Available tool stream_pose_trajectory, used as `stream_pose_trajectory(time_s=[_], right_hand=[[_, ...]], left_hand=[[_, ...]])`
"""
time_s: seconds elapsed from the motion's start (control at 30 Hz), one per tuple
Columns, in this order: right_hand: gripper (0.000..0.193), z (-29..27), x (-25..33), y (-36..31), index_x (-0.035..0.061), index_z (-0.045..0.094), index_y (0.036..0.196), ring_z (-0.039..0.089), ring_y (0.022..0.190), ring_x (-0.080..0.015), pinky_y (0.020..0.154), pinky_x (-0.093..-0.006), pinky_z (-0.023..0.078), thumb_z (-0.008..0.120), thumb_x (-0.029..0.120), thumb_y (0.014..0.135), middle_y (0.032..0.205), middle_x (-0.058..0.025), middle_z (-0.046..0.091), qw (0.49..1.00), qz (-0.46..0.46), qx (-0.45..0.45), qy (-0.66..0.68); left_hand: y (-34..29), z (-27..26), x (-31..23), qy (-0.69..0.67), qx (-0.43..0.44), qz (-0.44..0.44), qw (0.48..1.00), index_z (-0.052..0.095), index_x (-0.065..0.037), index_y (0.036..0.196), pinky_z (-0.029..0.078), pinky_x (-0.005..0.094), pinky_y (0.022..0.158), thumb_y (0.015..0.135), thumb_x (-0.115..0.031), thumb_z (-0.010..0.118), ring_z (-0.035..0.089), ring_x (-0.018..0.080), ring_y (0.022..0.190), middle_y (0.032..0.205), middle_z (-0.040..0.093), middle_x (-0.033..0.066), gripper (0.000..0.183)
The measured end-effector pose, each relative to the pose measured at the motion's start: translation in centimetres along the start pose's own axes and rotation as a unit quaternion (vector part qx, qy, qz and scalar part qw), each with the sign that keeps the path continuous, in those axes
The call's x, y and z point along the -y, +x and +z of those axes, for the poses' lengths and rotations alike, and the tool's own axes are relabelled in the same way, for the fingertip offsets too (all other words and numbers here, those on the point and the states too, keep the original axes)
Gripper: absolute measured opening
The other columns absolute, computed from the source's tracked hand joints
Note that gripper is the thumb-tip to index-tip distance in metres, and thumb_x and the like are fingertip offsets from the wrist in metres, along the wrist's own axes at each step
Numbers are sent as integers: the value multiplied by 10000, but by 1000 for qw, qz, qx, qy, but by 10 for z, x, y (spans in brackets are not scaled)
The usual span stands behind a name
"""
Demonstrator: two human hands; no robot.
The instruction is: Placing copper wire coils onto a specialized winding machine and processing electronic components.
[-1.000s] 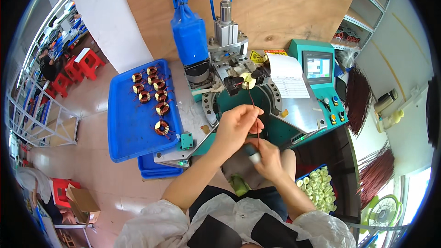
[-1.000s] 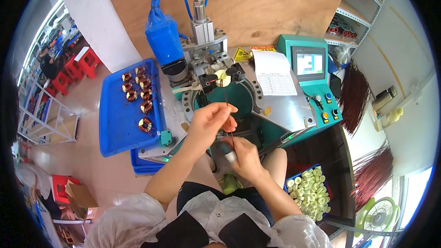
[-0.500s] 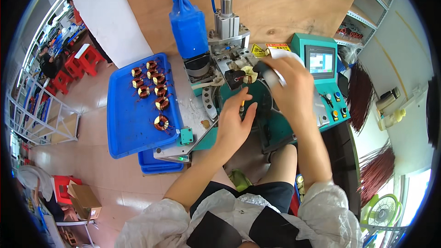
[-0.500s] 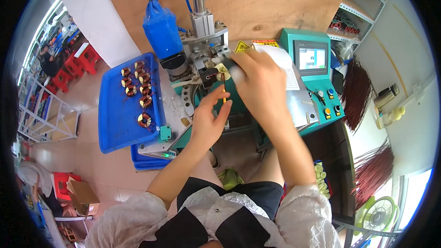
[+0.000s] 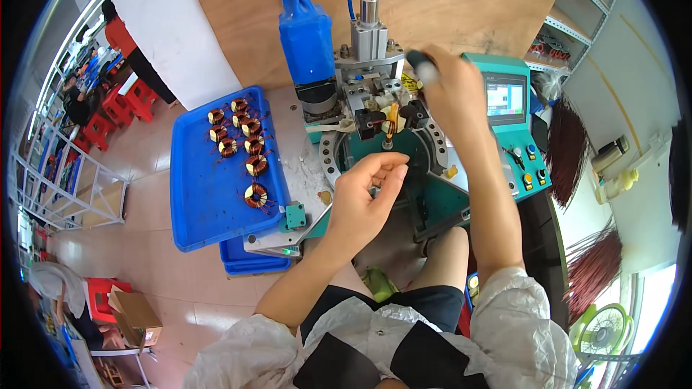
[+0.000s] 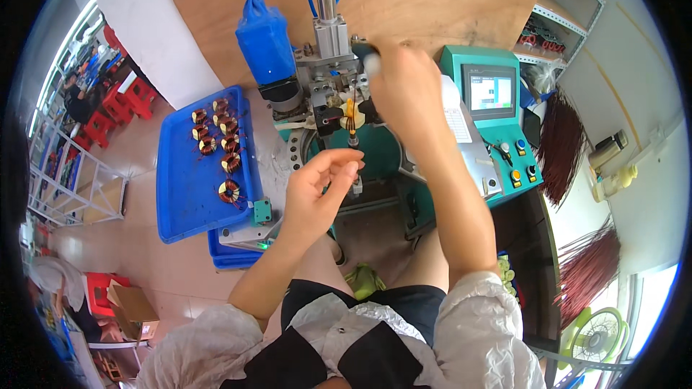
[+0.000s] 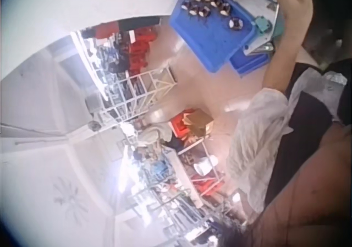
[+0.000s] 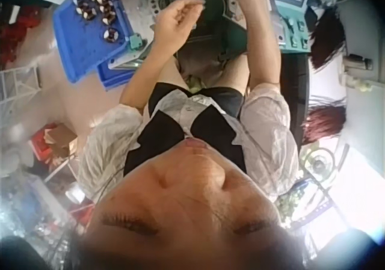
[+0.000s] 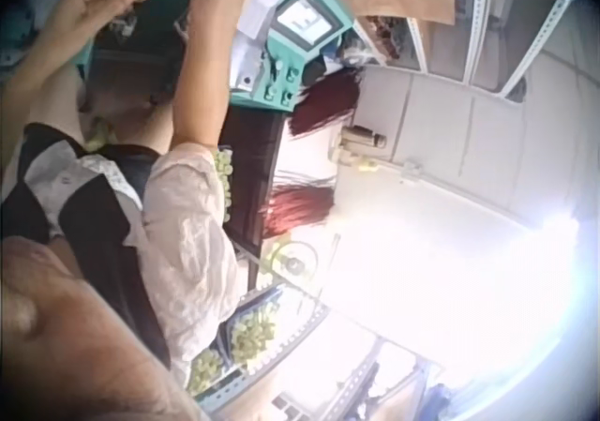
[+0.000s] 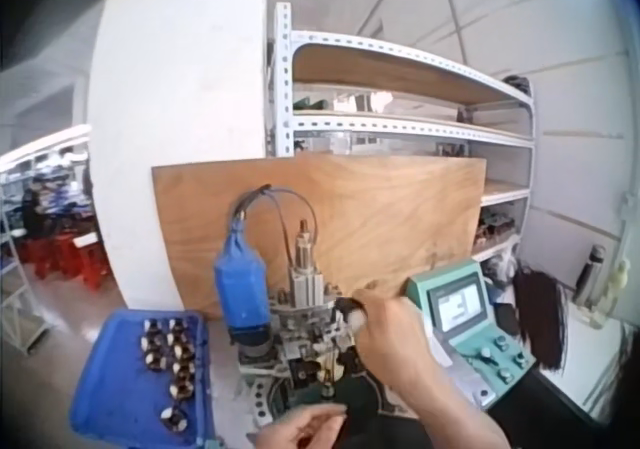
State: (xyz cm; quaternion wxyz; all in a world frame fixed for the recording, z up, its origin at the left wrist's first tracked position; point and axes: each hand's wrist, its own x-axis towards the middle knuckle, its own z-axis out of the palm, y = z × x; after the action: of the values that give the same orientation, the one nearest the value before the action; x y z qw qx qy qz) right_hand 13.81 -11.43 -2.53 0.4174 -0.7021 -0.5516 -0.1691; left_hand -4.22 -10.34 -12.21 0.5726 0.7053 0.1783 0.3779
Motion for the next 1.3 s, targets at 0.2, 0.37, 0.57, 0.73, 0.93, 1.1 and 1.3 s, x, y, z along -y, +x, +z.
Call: stream_pose_trajectory(time_s=[0.2, 0.37, 0.57, 0.73, 0.93, 1.1, 1.3], right_hand=[[238, 3, 8, -14, 23, 702, 1017, 659, 827, -371, 774, -453, 520, 611, 30, 797, 911, -199, 689, 995, -64, 74, -28], [410, 23, -10, -149, 4, 625, 1156, 622, 1030, -403, 895, -455, 494, 643, -10, 747, 1079, -192, 666, 996, 41, -14, 79], [366, -10, 18, -150, -7, 632, 1111, 696, 835, -362, 712, -428, 543, 658, 6, 746, 952, -186, 696, 993, -52, 59, 86], [158, -4, 2, 1, 11, 712, 765, 655, 673, -386, 643, -443, 521, 606, 113, 822, 685, -196, 649, 1000, 1, -26, 8], [46, 13, 14, 3, 39, 685, 766, 679, 759, -334, 646, -411, 529, 660, 68, 740, 774, -134, 689, 985, -115, 84, -94], [303, 13, -5, -132, 14, 667, 1045, 658, 877, -370, 765, -444, 526, 630, -34, 749, 950, -184, 678, 996, 57, -40, 54], [313, 5, 3, -172, -37, 645, 1070, 663, 740, -374, 686, -423, 529, 639, 24, 763, 838, -200, 646, 985, 5, 20, 171]], left_hand=[[4, 5, 22, 254, -124, 110, 953, 668, 21, 1137, 538, 298, 697, 940, -102, 660, 725, 181, 844, 968, 738, 137, 232], [20, 5, 44, 200, -85, 39, 975, 662, 48, 1080, 548, 343, 681, 937, -111, 657, 699, 252, 742, 893, 715, 152, 214], [7, -8, 3, -190, 51, -94, 976, 666, 38, 1099, 536, 236, 728, 1024, -166, 566, 632, 80, 778, 905, 706, 67, 239], [1, 2, -7, -144, 34, -74, 986, 654, 47, 1138, 539, 255, 791, 1007, -146, 591, 664, 115, 881, 961, 719, 85, 242], [8, 6, 18, 183, -97, 54, 977, 673, 39, 1145, 552, 276, 761, 958, -110, 642, 704, 139, 831, 1008, 743, 119, 242], [21, 11, 28, 86, -27, -93, 992, 670, 65, 1093, 547, 282, 782, 954, -100, 642, 706, 188, 836, 943, 730, 139, 218], [13, 3, 5, -208, 34, -106, 972, 659, 66, 1120, 529, 282, 884, 1012, -129, 577, 679, 158, 921, 948, 711, 101, 238]])
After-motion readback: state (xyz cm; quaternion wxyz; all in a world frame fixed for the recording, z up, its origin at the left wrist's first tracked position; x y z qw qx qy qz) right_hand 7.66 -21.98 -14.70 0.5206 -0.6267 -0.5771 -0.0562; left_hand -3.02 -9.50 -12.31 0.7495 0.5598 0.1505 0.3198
